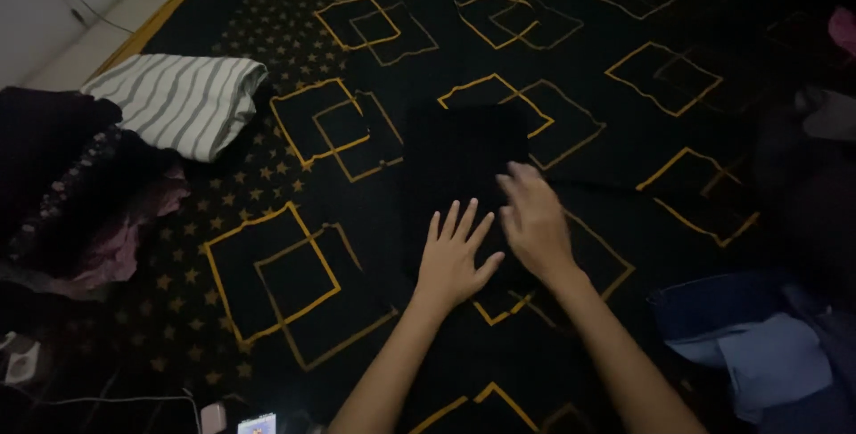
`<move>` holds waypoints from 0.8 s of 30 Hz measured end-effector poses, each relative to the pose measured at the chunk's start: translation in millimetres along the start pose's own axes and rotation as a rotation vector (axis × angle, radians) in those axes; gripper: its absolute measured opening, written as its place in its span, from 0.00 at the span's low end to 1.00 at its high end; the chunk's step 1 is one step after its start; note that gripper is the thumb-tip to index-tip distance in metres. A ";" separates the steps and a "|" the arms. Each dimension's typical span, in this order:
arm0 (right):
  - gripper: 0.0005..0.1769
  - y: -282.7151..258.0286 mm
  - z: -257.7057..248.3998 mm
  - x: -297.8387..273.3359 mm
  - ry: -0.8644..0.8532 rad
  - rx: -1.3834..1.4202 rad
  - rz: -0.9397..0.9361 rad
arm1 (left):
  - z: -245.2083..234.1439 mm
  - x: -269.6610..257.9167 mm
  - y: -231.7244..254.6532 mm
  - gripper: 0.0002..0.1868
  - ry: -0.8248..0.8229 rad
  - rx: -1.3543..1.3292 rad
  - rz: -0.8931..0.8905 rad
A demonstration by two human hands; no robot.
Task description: Folding black clothes and denim jeans on a floor mat.
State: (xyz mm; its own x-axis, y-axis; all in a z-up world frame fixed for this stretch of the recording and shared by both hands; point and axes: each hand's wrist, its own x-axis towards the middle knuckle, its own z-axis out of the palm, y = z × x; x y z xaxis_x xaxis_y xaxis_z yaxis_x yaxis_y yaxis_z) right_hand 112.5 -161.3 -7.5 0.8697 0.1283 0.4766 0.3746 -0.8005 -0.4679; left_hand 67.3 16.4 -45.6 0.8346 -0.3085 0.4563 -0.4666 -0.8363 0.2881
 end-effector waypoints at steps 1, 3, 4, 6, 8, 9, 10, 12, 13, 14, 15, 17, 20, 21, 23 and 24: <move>0.25 -4.7 3.7 2.1 -0.076 -0.004 -0.191 | 3.8 -1.7 -1.0 0.37 -0.062 0.023 -0.028; 0.30 -3.3 20.4 4.1 -0.147 -0.003 -0.381 | 9.5 -4.7 -4.9 0.38 -0.125 0.052 -0.054; 0.33 2.5 33.1 4.3 -0.274 0.020 -0.395 | 11.1 -5.7 -7.5 0.39 -0.157 0.043 -0.067; 0.36 12.3 50.9 7.2 -0.398 0.037 -0.419 | 8.0 -1.3 -9.4 0.41 -0.178 0.035 -0.081; 0.38 21.8 60.1 9.6 -0.490 0.048 -0.235 | -0.3 7.1 -5.8 0.46 -0.182 -0.048 -0.131; 0.38 26.0 64.1 9.4 -0.495 0.048 -0.235 | -7.9 10.5 -3.7 0.46 -0.183 -0.050 -0.135; 0.38 30.5 68.3 8.4 -0.477 0.034 -0.223 | -15.2 13.4 -1.4 0.48 -0.222 -0.044 -0.194; 0.37 33.8 74.1 2.6 -0.467 0.022 -0.205 | -12.5 12.2 -4.9 0.50 -0.270 -0.041 -0.258; 0.37 33.8 74.3 5.2 -0.458 -0.042 -0.221 | -2.8 14.2 -11.6 0.49 -0.268 -0.039 -0.307; 0.37 33.8 74.6 8.1 -0.448 -0.106 -0.238 | 6.9 16.6 -18.6 0.49 -0.266 -0.037 -0.356; 0.37 31.2 74.6 11.0 -0.454 -0.109 -0.241 | 13.3 20.1 -23.9 0.49 -0.265 -0.041 -0.361; 0.36 26.8 77.3 14.1 -0.470 -0.199 -0.195 | 28.2 25.0 -35.8 0.43 -0.146 0.027 -0.389; 0.36 33.8 85.8 7.5 -0.459 -0.197 -0.162 | 30.7 21.9 -35.6 0.40 -0.078 0.082 -0.393; 0.36 38.8 84.6 17.8 -0.453 -0.198 -0.164 | 28.5 23.8 -35.0 0.40 -0.073 0.084 -0.390; 0.33 48.9 82.9 35.6 -0.439 -0.096 -0.155 | 25.0 25.0 -33.5 0.39 -0.047 0.075 -0.391; 0.33 40.4 68.4 49.7 -0.438 -0.097 -0.154 | 26.8 21.3 -31.1 0.39 -0.047 0.074 -0.389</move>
State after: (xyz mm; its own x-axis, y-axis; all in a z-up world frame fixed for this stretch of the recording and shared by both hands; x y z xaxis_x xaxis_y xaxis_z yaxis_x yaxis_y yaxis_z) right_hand 192.9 -147.2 -53.6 0.8680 0.4679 0.1662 0.4959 -0.8010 -0.3353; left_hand 107.4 23.6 -67.3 0.9582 0.0183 0.2854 -0.0924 -0.9246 0.3695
